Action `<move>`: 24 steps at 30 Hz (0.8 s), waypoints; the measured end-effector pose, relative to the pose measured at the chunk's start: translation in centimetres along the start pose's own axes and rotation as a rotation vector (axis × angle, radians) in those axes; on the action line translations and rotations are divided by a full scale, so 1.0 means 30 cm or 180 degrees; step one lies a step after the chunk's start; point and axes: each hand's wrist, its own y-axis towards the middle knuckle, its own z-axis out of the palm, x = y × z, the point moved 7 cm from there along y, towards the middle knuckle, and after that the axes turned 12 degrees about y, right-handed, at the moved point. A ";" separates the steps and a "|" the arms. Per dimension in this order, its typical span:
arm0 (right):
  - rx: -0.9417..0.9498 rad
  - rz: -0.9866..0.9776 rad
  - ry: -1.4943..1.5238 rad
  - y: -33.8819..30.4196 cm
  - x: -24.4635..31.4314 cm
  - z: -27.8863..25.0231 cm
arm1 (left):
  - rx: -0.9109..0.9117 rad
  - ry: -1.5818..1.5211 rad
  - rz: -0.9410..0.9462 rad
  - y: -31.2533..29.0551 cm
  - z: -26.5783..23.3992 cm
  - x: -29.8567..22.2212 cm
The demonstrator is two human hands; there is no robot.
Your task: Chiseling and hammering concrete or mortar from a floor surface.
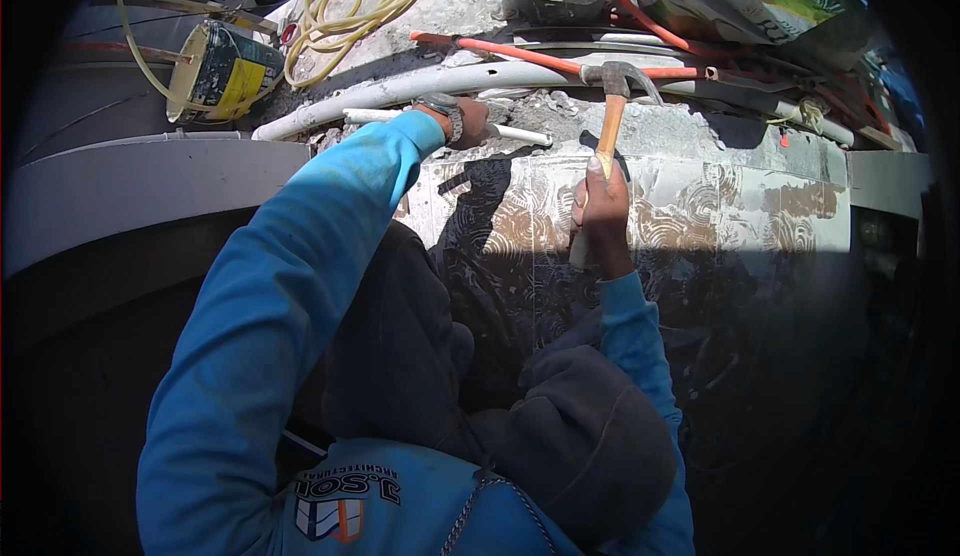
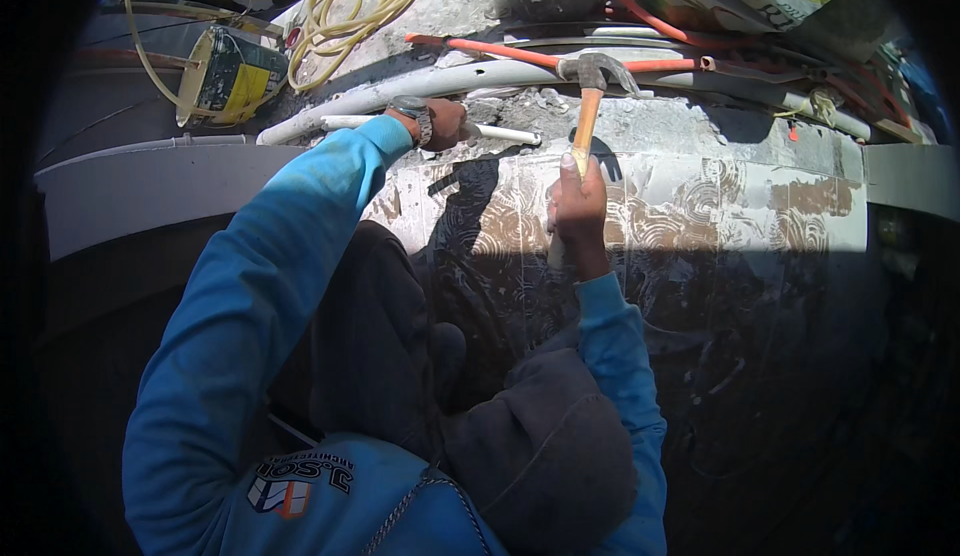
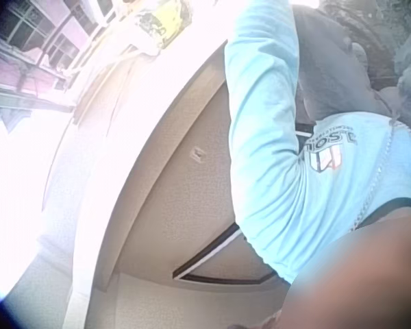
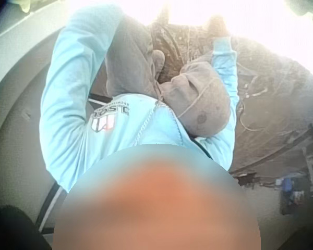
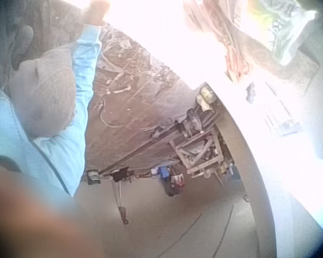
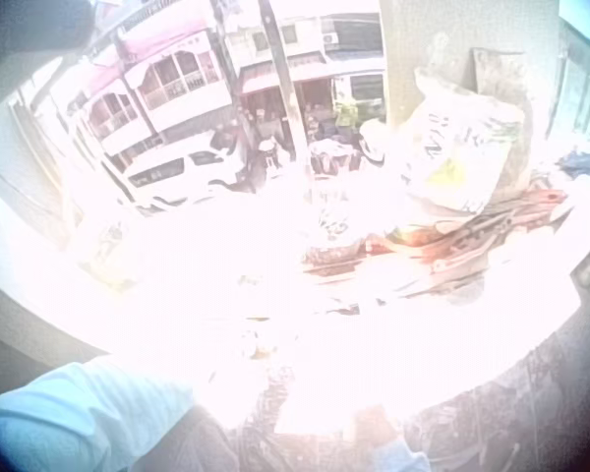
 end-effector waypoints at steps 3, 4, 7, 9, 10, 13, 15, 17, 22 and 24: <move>-0.0264 -0.0592 -0.0029 -0.011 0.039 0.009 | 0.0014 0.0083 0.0063 -0.001 0.008 -0.003; -0.0272 -0.0605 -0.0797 -0.004 0.031 0.026 | -0.0082 0.0233 0.0042 -0.005 0.005 -0.001; -0.0224 0.1070 -0.0518 0.006 -0.116 -0.001 | -0.0012 0.0070 -0.0156 -0.019 0.026 0.010; -0.0473 0.0343 -0.0590 0.026 -0.085 -0.034 | -0.0054 -0.0052 -0.0143 -0.029 0.033 0.007; -0.0321 0.0137 -0.0221 0.027 -0.081 -0.034 | 0.0136 -0.0229 -0.0143 -0.032 0.054 0.009; -0.0395 -0.0756 -0.0431 0.015 -0.048 -0.037 | -0.0018 -0.0146 -0.0105 -0.023 0.076 0.020; -0.0354 0.0929 -0.0954 0.001 -0.168 -0.040 | -0.0136 -0.0134 -0.0171 -0.021 0.114 0.049; -0.0156 0.0818 -0.0639 -0.011 -0.145 -0.014 | -0.0376 -0.0588 0.0169 -0.038 0.167 0.078; -0.0062 0.0247 -0.0416 -0.097 0.014 -0.046 | -0.0850 -0.1595 0.0518 -0.117 0.339 0.153; -0.0332 0.0179 -0.0711 -0.166 0.076 -0.104 | -0.0277 -0.1499 0.0455 -0.081 0.365 0.161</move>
